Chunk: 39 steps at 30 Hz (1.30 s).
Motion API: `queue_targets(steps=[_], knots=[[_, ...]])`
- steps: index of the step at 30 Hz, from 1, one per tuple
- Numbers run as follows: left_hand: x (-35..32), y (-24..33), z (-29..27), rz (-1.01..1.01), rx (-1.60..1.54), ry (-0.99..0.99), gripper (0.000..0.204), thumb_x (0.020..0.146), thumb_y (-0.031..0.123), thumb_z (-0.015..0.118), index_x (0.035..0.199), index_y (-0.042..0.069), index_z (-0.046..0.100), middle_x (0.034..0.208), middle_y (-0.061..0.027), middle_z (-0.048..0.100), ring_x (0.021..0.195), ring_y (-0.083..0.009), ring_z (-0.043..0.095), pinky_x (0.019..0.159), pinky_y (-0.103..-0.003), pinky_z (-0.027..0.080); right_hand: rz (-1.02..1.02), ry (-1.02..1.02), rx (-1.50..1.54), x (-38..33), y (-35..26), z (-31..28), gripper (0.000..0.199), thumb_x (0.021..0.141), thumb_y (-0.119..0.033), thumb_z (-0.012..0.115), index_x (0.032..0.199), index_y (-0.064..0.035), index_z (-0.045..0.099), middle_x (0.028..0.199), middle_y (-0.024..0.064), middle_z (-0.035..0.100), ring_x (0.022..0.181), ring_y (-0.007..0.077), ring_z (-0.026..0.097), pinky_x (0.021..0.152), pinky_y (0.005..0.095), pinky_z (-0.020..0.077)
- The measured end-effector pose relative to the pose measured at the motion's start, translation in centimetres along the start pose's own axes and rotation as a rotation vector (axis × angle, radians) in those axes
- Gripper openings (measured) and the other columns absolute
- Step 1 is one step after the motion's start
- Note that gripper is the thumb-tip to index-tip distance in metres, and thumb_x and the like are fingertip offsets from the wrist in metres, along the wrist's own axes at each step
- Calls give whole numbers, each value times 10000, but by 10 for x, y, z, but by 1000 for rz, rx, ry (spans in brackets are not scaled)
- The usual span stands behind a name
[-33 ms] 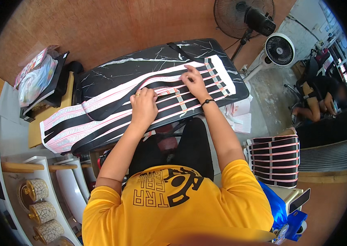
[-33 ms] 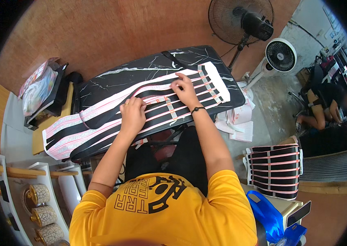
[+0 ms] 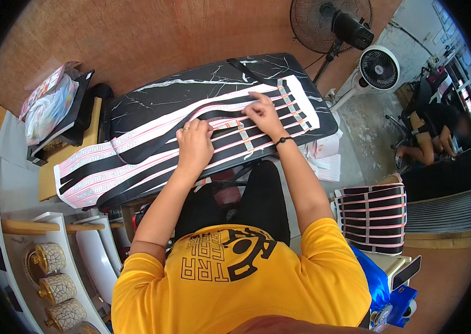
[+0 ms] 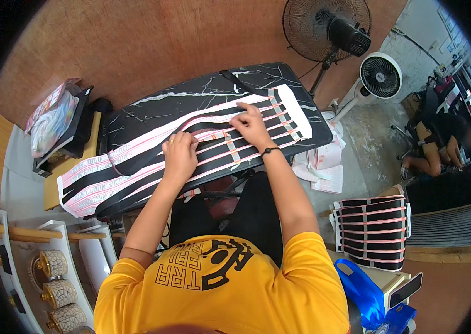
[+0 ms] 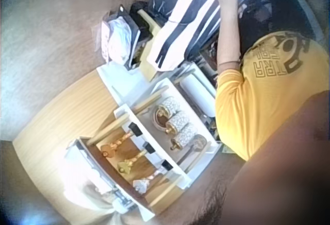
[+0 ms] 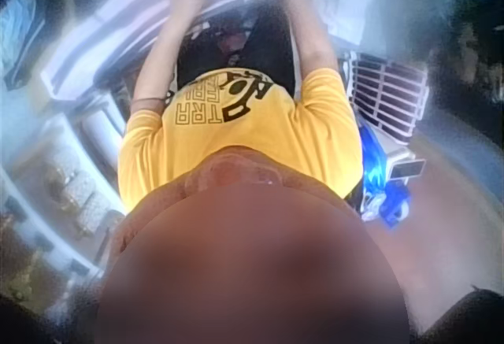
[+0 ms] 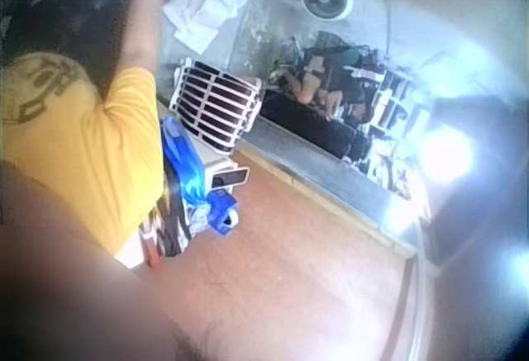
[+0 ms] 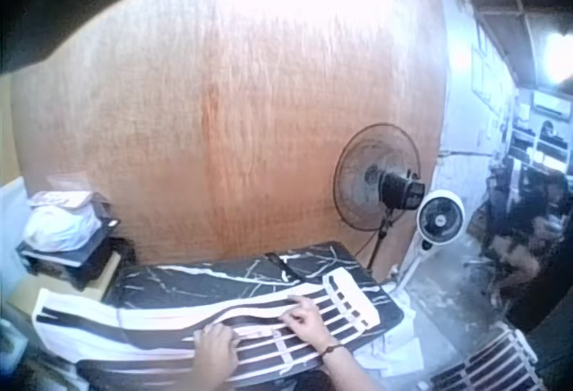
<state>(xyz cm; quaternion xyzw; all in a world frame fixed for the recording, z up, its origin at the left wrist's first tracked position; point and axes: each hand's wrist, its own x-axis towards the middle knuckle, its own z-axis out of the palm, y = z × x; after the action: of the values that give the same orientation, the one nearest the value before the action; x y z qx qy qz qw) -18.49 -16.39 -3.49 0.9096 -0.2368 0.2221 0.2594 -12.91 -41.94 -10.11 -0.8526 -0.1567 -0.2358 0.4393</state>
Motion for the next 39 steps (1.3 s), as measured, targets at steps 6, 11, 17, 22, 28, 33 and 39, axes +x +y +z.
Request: queue_targets(steps=[6,11,17,22,28,33,39], knots=[[-5,11,-1,60,-78,-13,102,779,-5,649,829,67,599,888,-98,581,922,-323,566,802,-456,378,-37,-26,-192,-4,-2,5,174,840,-175,725,833,-4,693,1117,149,604,1087,359,542,965,436,441],[-28,13,-25,-12,-50,-44,83,803,22,656,839,73,602,900,-99,584,933,-317,570,809,-454,373,100,-19,-280,3,6,7,160,885,-158,682,903,0,689,1109,155,609,1085,376,554,955,449,452],[-31,10,-29,-101,-21,-56,45,857,57,644,894,66,620,925,-99,595,950,-312,573,822,-453,370,-44,23,-66,-7,-4,-8,126,881,-218,686,901,-108,744,1289,150,578,1246,360,477,1059,458,375],[-27,16,-34,-96,-103,-41,68,823,25,648,846,63,598,903,-102,586,946,-316,564,833,-449,370,-33,-193,-219,-30,-16,-12,155,856,-246,705,880,-95,736,1266,110,580,1235,332,473,1095,494,312],[-65,45,-56,16,-170,-88,118,764,-2,662,818,69,585,873,-108,567,914,-318,562,816,-425,358,40,-118,-311,-22,-12,-1,153,875,-205,676,928,-62,684,1206,112,583,1177,331,506,1009,458,385],[-68,36,-60,-74,-150,-83,75,832,35,660,863,72,603,882,-92,570,906,-307,566,802,-423,347,25,-16,-22,-28,-20,-14,130,880,-189,667,959,-87,679,1266,128,579,1232,331,478,1027,427,399],[-59,38,-65,-104,-160,-63,70,825,26,649,829,63,590,877,-102,572,906,-315,564,802,-427,352,84,-247,-102,-47,-33,-20,217,784,-100,762,943,-113,615,1310,116,546,1302,360,451,1149,565,271]])
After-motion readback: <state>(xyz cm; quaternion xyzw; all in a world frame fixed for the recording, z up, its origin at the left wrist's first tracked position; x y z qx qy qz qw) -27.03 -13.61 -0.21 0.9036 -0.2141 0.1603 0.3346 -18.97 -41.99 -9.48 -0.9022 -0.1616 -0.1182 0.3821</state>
